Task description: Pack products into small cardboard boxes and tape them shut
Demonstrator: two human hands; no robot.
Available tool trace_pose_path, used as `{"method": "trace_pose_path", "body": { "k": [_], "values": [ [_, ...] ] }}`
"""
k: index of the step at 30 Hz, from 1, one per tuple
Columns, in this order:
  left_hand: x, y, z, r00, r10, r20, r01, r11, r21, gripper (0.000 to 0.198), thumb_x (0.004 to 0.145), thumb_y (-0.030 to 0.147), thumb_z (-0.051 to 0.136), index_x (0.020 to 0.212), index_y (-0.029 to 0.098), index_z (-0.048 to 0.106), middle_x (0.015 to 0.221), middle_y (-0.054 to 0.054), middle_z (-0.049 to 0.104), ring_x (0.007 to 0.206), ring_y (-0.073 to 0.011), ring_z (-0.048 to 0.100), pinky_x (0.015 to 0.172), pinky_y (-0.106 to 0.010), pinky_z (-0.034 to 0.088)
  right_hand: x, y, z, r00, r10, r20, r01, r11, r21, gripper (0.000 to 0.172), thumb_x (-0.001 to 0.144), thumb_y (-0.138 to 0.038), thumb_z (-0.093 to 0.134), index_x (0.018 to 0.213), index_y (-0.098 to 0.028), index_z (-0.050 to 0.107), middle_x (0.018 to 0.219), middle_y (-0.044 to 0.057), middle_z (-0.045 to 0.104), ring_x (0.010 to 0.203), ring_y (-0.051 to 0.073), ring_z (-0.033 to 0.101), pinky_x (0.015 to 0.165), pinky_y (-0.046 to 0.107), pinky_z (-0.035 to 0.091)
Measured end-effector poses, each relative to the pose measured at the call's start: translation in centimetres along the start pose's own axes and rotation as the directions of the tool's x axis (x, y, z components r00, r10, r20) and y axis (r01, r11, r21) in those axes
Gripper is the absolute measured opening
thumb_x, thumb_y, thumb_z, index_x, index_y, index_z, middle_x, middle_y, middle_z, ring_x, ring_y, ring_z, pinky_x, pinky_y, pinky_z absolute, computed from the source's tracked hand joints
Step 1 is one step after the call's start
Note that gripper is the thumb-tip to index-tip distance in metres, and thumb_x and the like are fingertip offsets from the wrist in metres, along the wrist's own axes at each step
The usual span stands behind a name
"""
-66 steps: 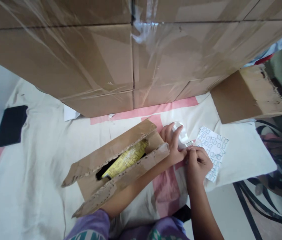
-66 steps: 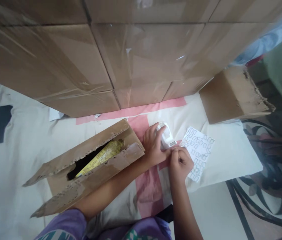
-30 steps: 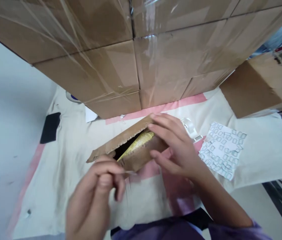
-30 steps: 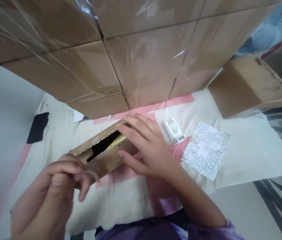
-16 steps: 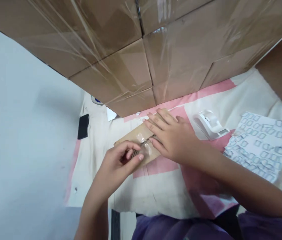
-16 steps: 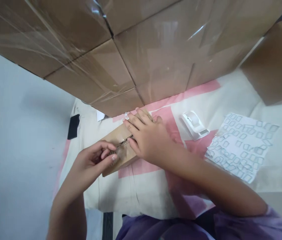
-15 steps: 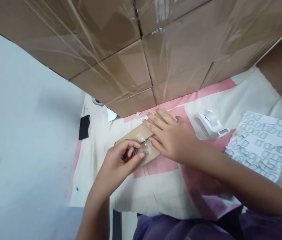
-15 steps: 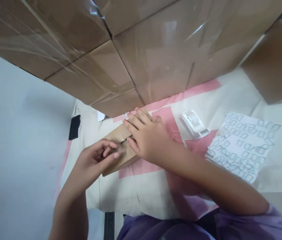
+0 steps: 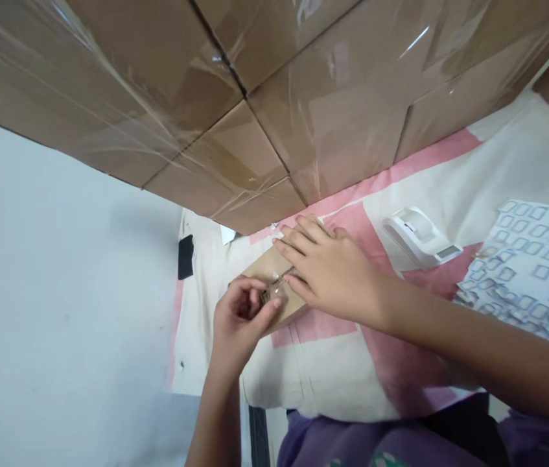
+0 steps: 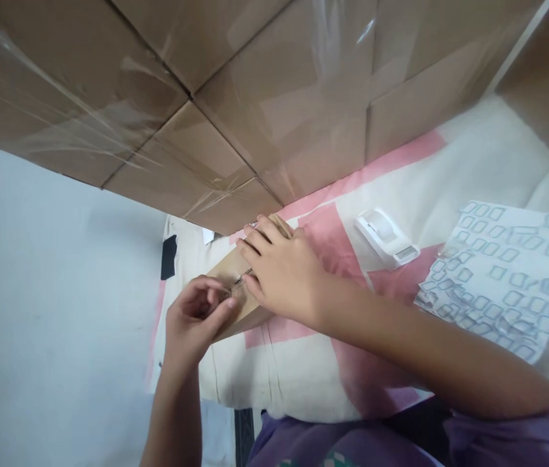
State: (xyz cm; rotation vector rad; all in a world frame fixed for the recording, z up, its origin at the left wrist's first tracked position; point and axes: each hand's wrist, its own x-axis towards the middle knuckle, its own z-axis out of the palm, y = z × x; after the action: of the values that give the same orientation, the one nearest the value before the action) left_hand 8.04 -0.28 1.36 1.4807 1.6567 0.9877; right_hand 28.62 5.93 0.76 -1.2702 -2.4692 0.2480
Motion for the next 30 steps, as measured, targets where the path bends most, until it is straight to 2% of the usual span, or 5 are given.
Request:
{"method": "trace_pose_path", "body": {
  "k": [4,13,21,25,30],
  "values": [
    [-0.2,-0.8,-0.2,0.971,0.119,-0.206,-0.158,0.969,-0.187,0.015,0.082,0.026,0.082,0.087,0.021,0.069,0.072,0.005,0.044,0.064,-0.0074,0.049,0.058,-0.017,0.042,0.0,0.1,0.1,1.0,-0.003,-0.029,0.004,1.0,0.013,0.05,0.102,-0.042,0.052,0.145,-0.017,0.059,0.158,0.014,0.052,0.146,0.038,0.04,0.096,0.051,0.05],
    [1.1,0.9,0.7,0.991,-0.096,-0.089,0.095,0.995,-0.008,0.028,0.07,0.028,0.088,0.088,0.017,0.068,0.067,0.007,0.042,0.06,-0.0066,0.046,0.057,-0.016,0.041,0.3,0.4,0.1,0.998,-0.03,-0.062,0.032,0.999,0.025,0.046,0.1,-0.039,0.054,0.141,-0.017,0.06,0.152,0.014,0.057,0.14,0.036,0.044,0.098,0.049,0.048],
    [1.7,-0.4,-0.9,0.99,-0.009,-0.138,-0.033,0.955,-0.296,0.033,0.071,0.038,0.088,0.084,0.02,0.063,0.07,0.005,0.045,0.059,-0.0074,0.045,0.053,-0.017,0.039,0.4,0.8,0.0,0.997,-0.04,-0.066,0.043,0.998,0.053,0.046,0.101,-0.038,0.052,0.141,-0.017,0.06,0.15,0.014,0.058,0.139,0.035,0.045,0.099,0.049,0.048],
    [1.1,-0.4,-0.4,0.999,-0.04,-0.018,0.038,0.996,-0.082,0.024,0.077,0.032,0.085,0.089,0.02,0.068,0.068,0.005,0.045,0.06,-0.008,0.045,0.055,-0.017,0.04,0.4,0.8,-0.3,0.999,-0.038,-0.038,0.041,0.998,0.054,0.045,0.1,-0.036,0.054,0.14,-0.018,0.06,0.149,0.014,0.059,0.14,0.035,0.044,0.099,0.047,0.048],
    [0.5,-0.4,0.9,1.0,-0.031,0.003,0.031,0.997,0.076,0.023,0.083,0.034,0.081,0.095,0.02,0.068,0.077,0.004,0.05,0.063,-0.0075,0.046,0.058,-0.019,0.04,0.4,0.8,-0.1,0.997,-0.049,-0.055,0.051,0.998,0.037,0.045,0.1,-0.035,0.054,0.142,-0.018,0.059,0.148,0.014,0.06,0.14,0.034,0.044,0.095,0.044,0.049]
  ]
}}
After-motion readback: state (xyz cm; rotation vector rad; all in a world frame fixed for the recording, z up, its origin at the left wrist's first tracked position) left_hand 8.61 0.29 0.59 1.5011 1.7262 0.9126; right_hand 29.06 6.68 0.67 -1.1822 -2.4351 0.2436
